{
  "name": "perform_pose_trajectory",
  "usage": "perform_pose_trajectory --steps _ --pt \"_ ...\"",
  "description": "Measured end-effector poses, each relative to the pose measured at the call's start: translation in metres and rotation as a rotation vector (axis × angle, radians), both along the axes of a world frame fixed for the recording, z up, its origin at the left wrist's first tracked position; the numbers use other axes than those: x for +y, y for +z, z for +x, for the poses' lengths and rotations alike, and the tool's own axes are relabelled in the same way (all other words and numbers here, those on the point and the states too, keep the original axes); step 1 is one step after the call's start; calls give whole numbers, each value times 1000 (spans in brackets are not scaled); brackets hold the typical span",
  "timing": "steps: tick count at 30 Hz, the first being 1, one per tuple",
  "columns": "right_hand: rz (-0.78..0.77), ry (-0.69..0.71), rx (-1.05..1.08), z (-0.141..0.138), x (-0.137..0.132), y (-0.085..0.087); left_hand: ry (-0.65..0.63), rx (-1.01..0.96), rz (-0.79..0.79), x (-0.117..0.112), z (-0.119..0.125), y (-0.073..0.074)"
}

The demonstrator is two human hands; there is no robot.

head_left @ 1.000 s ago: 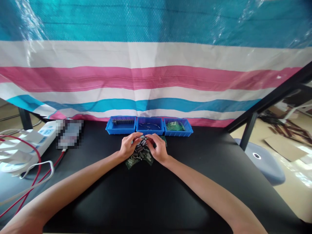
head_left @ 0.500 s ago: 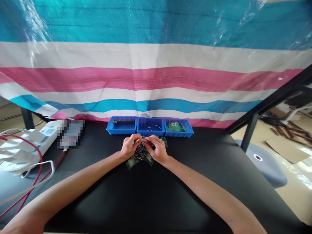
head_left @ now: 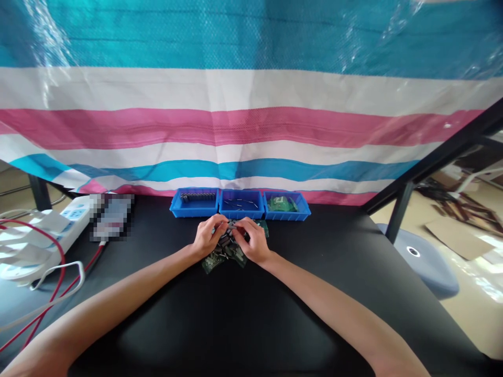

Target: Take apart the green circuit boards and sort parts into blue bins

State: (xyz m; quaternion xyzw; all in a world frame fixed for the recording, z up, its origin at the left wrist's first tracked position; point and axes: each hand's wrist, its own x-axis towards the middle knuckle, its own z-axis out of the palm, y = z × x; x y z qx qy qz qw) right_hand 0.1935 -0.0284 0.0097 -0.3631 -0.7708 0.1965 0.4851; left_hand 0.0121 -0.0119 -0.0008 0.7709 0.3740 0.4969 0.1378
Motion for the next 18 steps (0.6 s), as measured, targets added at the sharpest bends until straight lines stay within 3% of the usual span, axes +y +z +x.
perform_pose_trajectory --steps 6,18 --pt "-14 -53 48 1 0 1 -37 -72 -25 0 3 1" --pt "-19 -98 66 1 1 0 25 -80 -22 0 5 3"
